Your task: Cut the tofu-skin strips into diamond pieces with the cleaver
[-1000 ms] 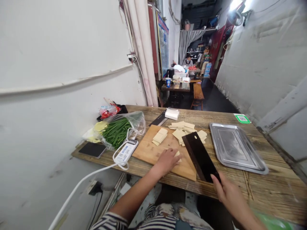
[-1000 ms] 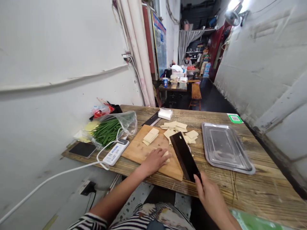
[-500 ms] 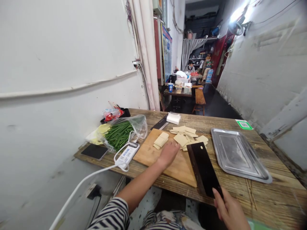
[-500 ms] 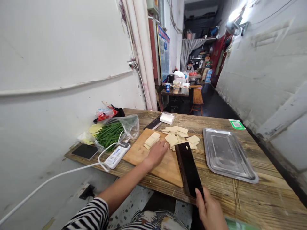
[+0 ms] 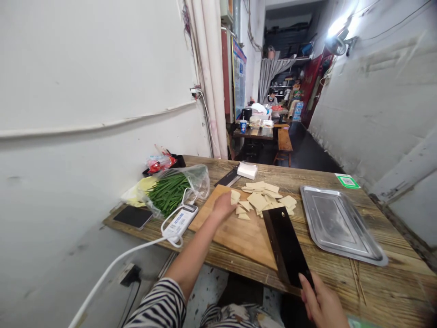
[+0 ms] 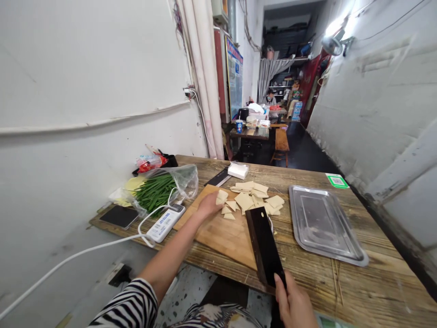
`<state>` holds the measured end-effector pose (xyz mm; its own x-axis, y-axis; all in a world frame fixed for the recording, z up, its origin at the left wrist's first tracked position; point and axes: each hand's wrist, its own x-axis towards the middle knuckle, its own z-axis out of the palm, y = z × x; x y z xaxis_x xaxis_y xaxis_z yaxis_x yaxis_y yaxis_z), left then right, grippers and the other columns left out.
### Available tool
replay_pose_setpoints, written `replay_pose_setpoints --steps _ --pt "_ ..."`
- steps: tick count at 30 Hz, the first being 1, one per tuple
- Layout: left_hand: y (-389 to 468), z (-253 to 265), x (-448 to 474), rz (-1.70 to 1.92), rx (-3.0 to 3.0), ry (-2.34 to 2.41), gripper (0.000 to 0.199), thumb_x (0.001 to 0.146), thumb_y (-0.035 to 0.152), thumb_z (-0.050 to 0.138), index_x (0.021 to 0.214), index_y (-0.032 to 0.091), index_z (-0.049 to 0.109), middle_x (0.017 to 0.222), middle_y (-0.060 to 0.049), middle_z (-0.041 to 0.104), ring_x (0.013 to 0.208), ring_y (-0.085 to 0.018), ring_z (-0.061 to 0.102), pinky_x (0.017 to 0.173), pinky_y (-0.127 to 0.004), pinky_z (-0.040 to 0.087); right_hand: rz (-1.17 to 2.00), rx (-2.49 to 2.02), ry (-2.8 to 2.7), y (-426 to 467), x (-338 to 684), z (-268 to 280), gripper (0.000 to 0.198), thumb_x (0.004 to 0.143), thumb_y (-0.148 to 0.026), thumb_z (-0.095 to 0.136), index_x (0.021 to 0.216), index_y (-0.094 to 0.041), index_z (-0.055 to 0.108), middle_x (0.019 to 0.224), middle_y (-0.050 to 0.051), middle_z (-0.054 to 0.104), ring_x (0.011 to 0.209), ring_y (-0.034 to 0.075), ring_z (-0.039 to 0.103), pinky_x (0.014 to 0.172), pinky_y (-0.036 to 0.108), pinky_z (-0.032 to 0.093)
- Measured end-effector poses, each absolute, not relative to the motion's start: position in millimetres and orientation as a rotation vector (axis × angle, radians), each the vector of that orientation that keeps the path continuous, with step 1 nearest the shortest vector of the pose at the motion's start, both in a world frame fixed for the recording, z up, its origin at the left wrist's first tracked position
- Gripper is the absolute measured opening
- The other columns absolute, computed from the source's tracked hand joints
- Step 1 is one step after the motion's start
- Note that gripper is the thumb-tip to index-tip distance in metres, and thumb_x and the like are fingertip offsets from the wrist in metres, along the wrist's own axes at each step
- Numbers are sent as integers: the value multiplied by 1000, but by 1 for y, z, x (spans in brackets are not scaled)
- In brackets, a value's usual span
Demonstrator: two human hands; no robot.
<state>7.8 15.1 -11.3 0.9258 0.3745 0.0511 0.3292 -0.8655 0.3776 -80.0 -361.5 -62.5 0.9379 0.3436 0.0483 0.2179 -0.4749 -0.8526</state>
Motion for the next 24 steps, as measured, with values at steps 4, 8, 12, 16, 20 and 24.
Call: replay_pose_setpoints --steps 4,8,12,16,20,24 --pt "16 -16 9 252 2679 499 48 71 22 69 117 15 58 115 -13 65 110 -25 59 91 -30 45 221 -2086 -399 -361 -80 -63 55 90 -66 41 106 -15 55 68 7 65 44 19 57 38 28 40" --pt "15 -12 2 386 2656 544 51 77 18 61 127 14 51 122 -15 59 118 -25 54 97 -31 41 192 -2088 -392 -364 -81 -70 53 91 -65 41 107 -16 55 64 5 63 43 19 57 37 27 39" --pt "18 -12 -3 374 2630 595 46 78 24 62 123 17 54 109 -12 65 106 -25 60 89 -33 45 153 -2101 -385 -365 -80 -75 48 91 -64 41 99 -19 55 61 3 61 47 20 58 38 27 39" --pt "19 -17 0 313 2601 612 53 72 36 72 121 20 56 104 -8 68 98 -25 63 84 -33 46 166 -2103 -378 -361 -79 -64 51 89 -68 41 95 -18 55 60 4 60 48 21 59 39 28 40" --pt "10 -17 4 331 2610 636 62 64 31 77 121 18 57 109 -16 67 107 -37 59 90 -46 43 192 -2097 -361 -359 -80 -60 55 87 -70 40 95 -18 54 59 5 61 44 20 57 37 28 38" --pt "0 -15 5 380 2535 607 55 68 21 70 122 19 57 110 -14 67 107 -33 60 90 -42 44 185 -2102 -358 -359 -81 -63 51 90 -66 40 100 -18 54 59 4 61 43 19 56 37 27 38"
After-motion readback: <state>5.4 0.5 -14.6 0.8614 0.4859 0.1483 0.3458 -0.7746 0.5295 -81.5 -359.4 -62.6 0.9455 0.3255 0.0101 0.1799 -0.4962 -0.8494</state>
